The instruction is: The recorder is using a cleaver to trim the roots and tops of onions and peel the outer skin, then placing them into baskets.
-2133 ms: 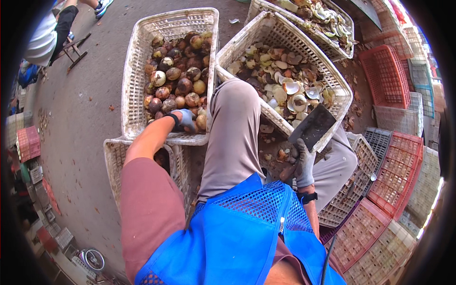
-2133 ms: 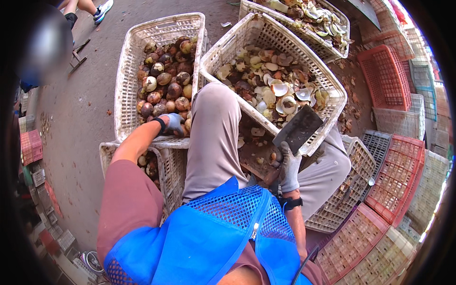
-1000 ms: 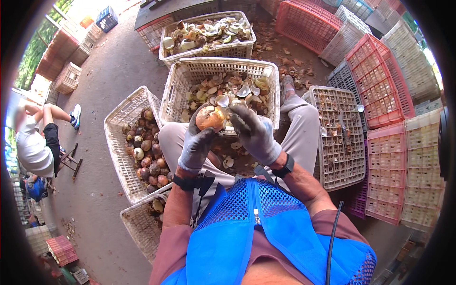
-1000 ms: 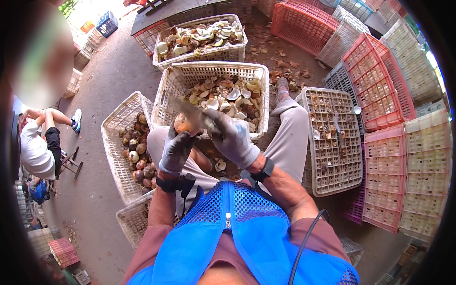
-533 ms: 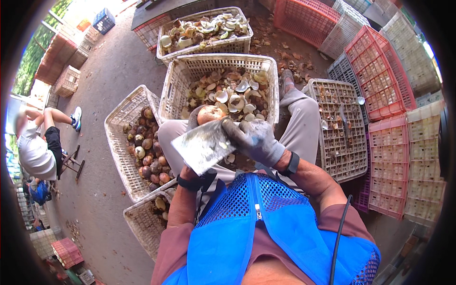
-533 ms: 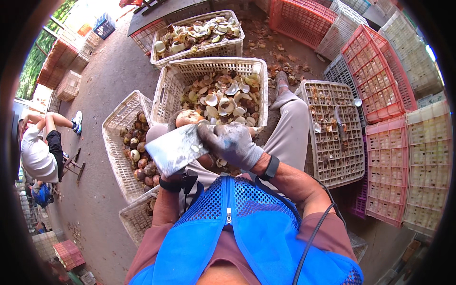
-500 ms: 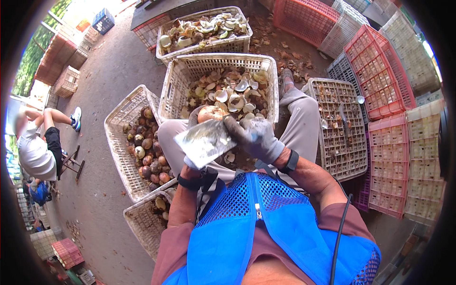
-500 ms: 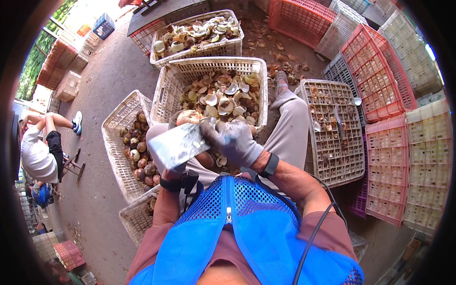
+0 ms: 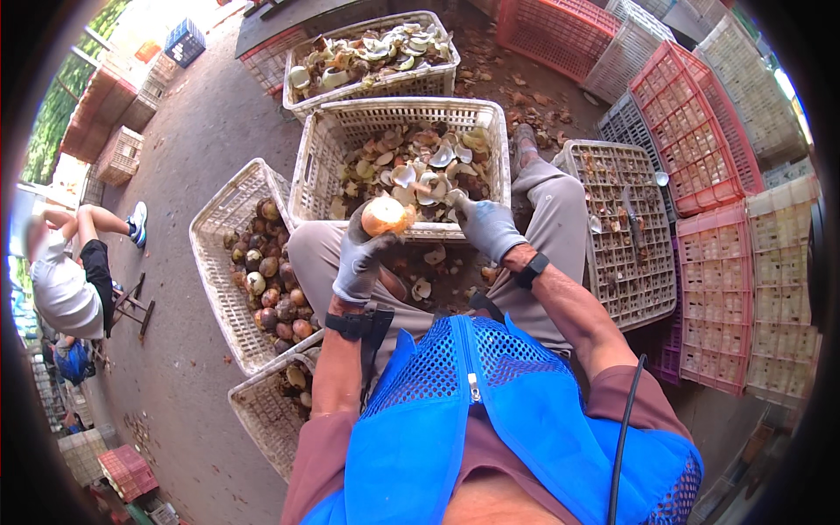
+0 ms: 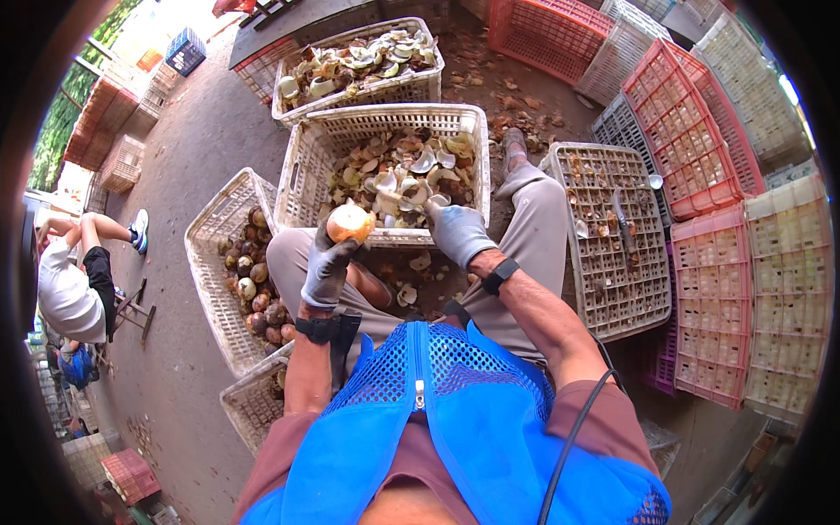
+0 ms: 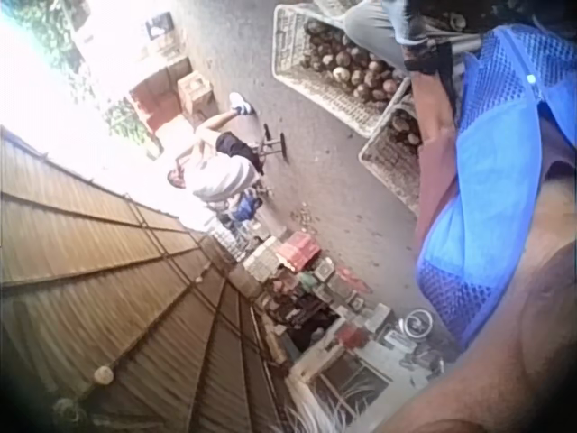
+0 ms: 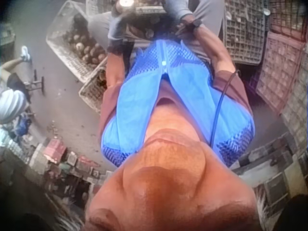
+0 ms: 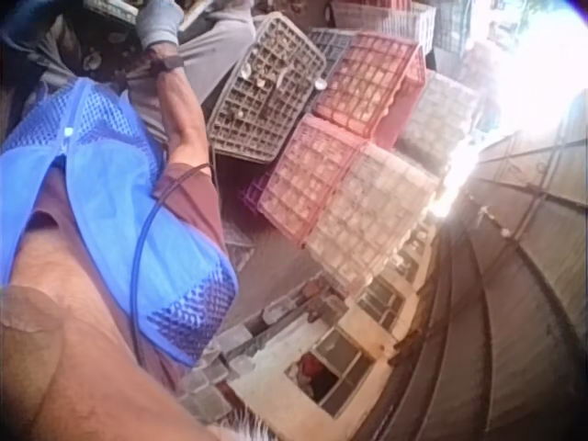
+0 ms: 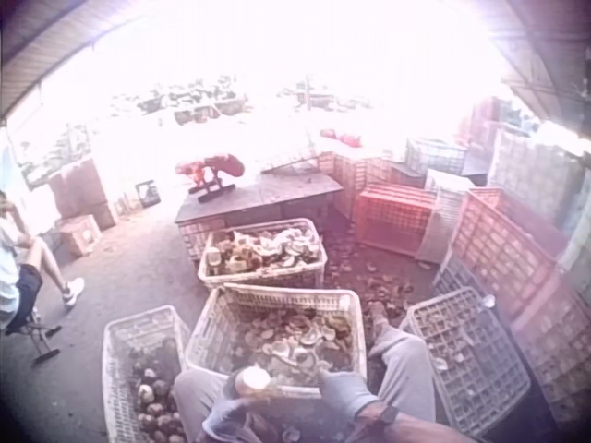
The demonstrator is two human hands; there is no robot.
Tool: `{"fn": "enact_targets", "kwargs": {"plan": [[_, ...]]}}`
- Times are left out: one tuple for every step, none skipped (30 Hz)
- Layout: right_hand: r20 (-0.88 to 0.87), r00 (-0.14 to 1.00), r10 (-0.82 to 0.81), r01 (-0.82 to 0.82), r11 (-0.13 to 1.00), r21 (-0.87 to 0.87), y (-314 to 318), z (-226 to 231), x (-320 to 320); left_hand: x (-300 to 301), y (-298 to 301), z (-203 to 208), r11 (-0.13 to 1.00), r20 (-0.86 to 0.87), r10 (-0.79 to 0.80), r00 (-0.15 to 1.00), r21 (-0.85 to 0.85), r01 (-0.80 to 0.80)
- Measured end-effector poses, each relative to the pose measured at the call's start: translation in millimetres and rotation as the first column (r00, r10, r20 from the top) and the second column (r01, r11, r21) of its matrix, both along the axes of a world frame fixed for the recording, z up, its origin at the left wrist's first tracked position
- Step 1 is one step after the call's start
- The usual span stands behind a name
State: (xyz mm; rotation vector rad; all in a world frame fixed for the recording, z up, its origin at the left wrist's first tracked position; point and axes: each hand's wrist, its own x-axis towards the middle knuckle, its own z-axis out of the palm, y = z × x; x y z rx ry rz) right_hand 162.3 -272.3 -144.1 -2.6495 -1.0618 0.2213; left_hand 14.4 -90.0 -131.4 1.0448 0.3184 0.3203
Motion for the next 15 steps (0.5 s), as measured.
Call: {"fn": "enact_targets", "kwargs": {"plan": [[-0.093,0.993,-0.071,0.078,0.994,0.074,1,10,-2,-2,2,2,0.999,-0.017,-0.009,1.000,-0.033,0.008],[-0.095,0.993,-0.067,0.074,0.994,0.074,4,9,-4,-3,2,2,0.999,-0.019,-0.005,1.000,-0.033,0.004],[-0.177,0.981,-0.078,0.128,0.948,0.290,9,10,-6,-1,2,4,1.000,0.012,0.008,1.000,-0.004,-0.008],[-0.259,0.963,-0.070,0.193,0.852,0.486,14,10,-7,1,2,7,0.999,0.044,0.020,0.999,0.025,-0.021],[-0.410,0.912,0.014,0.238,0.796,0.556,20,7,-6,2,1,11,0.999,0.045,0.018,0.999,0.027,-0.019],[-0.589,0.808,-0.008,0.362,0.796,0.486,25,12,-11,3,-3,19,0.993,0.032,0.032,0.999,0.114,-0.035],[-0.742,0.670,-0.024,0.464,0.794,0.393,28,20,-16,3,-6,25,0.978,0.020,0.053,0.998,0.202,-0.056],[-0.743,0.668,-0.025,0.465,0.794,0.392,26,21,-25,1,-6,25,0.983,0.020,0.031,0.999,0.182,-0.034],[-0.514,0.858,-0.010,0.360,0.724,0.588,22,21,-35,2,-4,27,0.983,0.022,0.029,0.999,0.182,-0.032],[-0.242,0.970,-0.024,0.199,0.650,0.733,19,26,-43,2,-4,28,0.979,-0.011,0.042,0.999,0.202,-0.039],[-0.244,0.970,-0.023,0.199,0.653,0.731,15,34,-44,1,-4,28,0.974,-0.044,0.057,0.997,0.222,-0.046],[0.017,0.997,0.076,-0.065,0.697,0.714,10,55,-51,1,-1,20,0.961,0.015,0.038,0.999,0.273,-0.040],[0.275,0.943,0.187,-0.323,0.707,0.629,7,69,-53,-9,-1,11,0.984,0.071,0.034,0.997,0.170,-0.046],[0.367,0.897,0.249,-0.406,0.792,0.456,2,71,-57,-14,0,3,0.984,0.068,0.036,0.997,0.170,-0.048],[0.423,0.857,0.293,-0.481,0.747,0.458,3,75,-58,-15,-1,4,0.978,0.082,0.028,0.996,0.205,-0.044]]}}
